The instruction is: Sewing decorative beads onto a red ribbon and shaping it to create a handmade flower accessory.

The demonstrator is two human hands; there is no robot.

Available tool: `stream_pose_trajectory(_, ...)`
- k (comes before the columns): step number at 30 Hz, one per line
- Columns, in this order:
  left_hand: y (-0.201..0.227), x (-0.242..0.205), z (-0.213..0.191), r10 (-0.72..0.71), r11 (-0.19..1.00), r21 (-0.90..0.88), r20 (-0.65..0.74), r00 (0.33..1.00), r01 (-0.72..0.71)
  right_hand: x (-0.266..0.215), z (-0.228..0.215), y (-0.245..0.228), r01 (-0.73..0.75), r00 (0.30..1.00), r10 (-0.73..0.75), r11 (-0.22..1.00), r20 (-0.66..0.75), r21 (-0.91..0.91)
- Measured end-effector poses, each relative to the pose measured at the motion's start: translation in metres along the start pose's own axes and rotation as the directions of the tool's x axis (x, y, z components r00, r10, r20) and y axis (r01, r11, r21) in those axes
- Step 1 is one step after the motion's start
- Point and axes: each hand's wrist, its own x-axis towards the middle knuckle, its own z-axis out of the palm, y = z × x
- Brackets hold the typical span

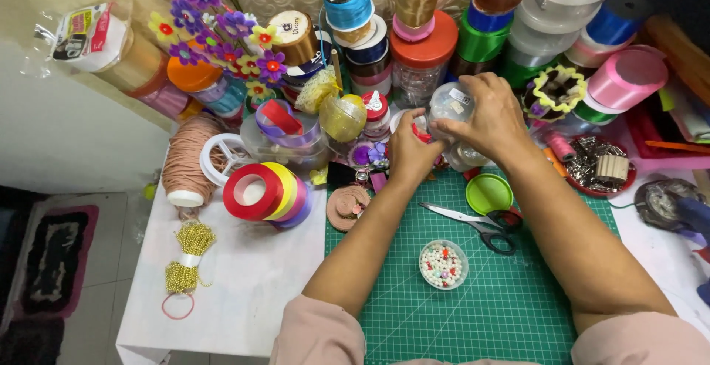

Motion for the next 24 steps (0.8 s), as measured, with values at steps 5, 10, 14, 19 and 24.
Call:
stream_pose_trajectory(5, 0.009, 0.004, 0.009, 0.054, 0.998, 0.035, 0.012, 0.998, -0.054, 0.004, 0.017, 0.011, -0.003, 1.000, 0.003, 0.997, 0.004, -0.083)
stream_pose_trajectory(10, 0.009, 0.000, 0.003, 0.039, 0.997, 0.071, 0.018, 0.999, -0.040, 0.010, 0.014, 0.032, 0.014, 0.999, -0.015, 1.000, -0.037, -0.023)
stream_pose_trajectory(14, -0.006, -0.011, 0.002, 0.046, 0.990, 0.134, 0.049, 0.998, -0.053, 0.013, 0.004, 0.043, 0.066, 0.994, -0.057, 0.993, -0.096, 0.097)
stream_pose_trajectory(19, -0.029, -0.026, 0.002, 0.212, 0.939, 0.250, 0.116, 0.970, -0.236, 0.021, -0.035, 0.015, 0.054, 0.998, -0.056, 0.984, 0.002, 0.172)
stream_pose_trajectory(24, -0.005, -0.053, -0.017, 0.121, 0.905, 0.354, 0.312, 0.942, -0.234, 0.027, -0.057, -0.005, -0.022, 0.994, -0.004, 0.972, 0.108, 0.236)
